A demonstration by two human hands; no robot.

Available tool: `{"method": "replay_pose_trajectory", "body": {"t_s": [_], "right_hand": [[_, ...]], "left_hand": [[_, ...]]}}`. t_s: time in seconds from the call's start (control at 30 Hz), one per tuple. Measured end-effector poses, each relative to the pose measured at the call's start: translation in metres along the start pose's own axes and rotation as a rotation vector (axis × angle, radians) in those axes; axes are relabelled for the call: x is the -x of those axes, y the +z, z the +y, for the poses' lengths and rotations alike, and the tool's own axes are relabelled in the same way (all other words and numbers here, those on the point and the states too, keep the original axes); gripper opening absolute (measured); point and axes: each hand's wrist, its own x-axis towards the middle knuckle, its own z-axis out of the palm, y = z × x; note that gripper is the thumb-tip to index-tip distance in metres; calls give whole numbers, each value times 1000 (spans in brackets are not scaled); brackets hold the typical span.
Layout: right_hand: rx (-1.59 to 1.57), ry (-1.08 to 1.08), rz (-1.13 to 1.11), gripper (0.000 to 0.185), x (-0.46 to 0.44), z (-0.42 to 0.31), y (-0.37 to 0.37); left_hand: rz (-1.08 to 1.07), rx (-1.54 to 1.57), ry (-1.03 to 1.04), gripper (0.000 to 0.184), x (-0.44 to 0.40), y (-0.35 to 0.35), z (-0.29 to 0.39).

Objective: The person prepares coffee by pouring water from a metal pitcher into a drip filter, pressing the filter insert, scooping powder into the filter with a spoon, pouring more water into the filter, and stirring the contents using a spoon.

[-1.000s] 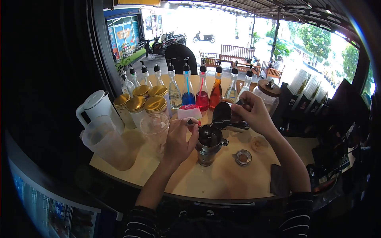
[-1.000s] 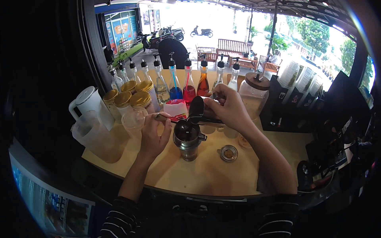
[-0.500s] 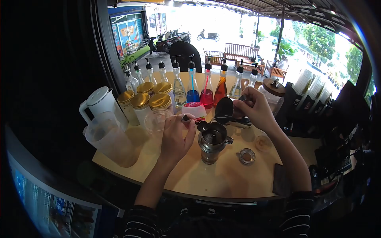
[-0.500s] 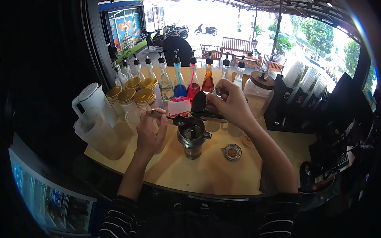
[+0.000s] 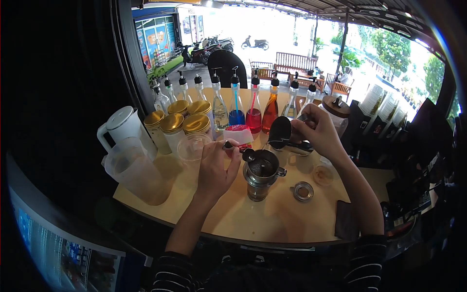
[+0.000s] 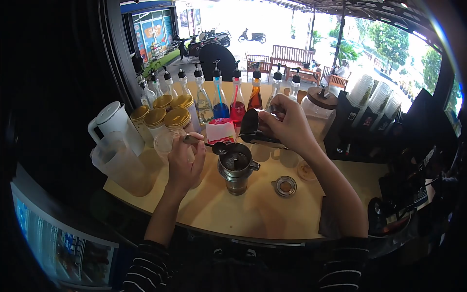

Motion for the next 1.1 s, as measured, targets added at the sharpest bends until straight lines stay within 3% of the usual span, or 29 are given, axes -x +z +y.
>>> {"method": "replay_pose_trajectory", "body": {"t_s": [0.17, 0.27, 0.47, 0.53, 0.67, 0.73, 1.1], "right_hand": [[43, 79, -1, 21, 1, -3, -11], [119, -1, -1, 19, 1, 5, -16], [80, 21, 16, 15, 7, -1, -21], [25, -4, 32, 26, 10, -1, -19], [55, 2, 28, 26, 12, -9, -17], [21, 107, 5, 19, 12, -16, -15], [-27, 84, -16, 19, 11, -22, -3]], "left_hand": [[-11, 8, -17, 17, 1, 3, 0], [6, 22, -1, 17, 0, 5, 0], [9, 38, -1, 17, -1, 8, 2], [13, 35, 7, 17, -1, 8, 4], [-20, 30, 16, 13, 0, 9, 5], [-19, 28, 21, 13, -1, 9, 10], [-42, 39, 28, 18, 2, 15, 11]]}}
